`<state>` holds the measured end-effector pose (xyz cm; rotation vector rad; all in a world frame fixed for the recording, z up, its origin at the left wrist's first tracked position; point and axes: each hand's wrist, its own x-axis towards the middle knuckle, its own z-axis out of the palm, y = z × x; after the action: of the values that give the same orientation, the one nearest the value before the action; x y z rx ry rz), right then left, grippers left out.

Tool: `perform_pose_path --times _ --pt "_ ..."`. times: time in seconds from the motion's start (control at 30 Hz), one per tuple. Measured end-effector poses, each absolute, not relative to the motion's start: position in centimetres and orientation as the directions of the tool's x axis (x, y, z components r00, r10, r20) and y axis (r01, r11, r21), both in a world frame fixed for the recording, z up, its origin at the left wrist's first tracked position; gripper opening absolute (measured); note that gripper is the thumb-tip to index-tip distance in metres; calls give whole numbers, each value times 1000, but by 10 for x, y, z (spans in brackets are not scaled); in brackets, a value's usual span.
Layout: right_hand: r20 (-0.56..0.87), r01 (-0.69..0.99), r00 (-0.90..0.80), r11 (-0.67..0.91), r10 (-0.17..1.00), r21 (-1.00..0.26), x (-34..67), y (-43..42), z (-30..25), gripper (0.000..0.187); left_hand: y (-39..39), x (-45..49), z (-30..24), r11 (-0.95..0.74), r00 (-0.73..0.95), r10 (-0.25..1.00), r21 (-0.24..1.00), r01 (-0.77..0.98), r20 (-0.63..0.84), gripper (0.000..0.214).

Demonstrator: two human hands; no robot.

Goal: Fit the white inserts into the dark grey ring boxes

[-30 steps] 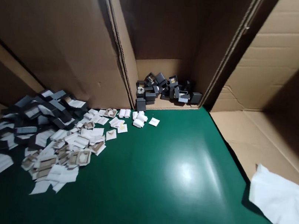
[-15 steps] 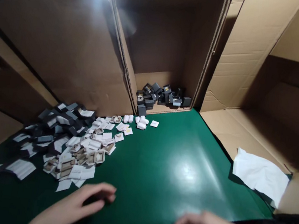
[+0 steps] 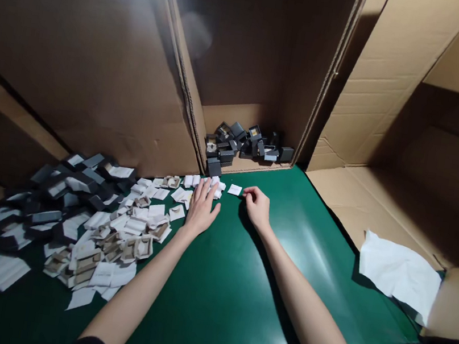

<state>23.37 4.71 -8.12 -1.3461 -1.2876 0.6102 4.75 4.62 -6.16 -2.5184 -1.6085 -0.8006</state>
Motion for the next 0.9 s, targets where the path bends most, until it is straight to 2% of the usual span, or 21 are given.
perform_pose_path --times 0.07,0.17,0.27,0.37,0.5,0.67,0.9 --pt "363 416 266 234 893 -879 228 59 -80 23 45 48 -64 -503 386 817 204 840 428 48" --pt "435 507 154 307 887 -806 220 73 -77 26 43 48 -65 -497 374 818 209 842 436 35" --pt "472 542 -12 402 882 -738 211 87 -73 28 43 47 -64 -462 312 835 268 846 453 21" --pt "431 615 -143 421 891 -666 205 105 -71 38 44 45 -63 -433 252 847 334 837 467 9" --pt "326 684 -186 360 927 -634 202 124 -72 43 45 43 -63 -434 249 857 370 821 451 10" --pt "258 691 -274 376 927 -618 206 129 -71 39 45 43 -61 -445 273 868 406 798 415 12" --pt "250 661 -260 360 933 -659 193 142 -70 42 46 42 -62 -492 332 857 433 755 395 10"
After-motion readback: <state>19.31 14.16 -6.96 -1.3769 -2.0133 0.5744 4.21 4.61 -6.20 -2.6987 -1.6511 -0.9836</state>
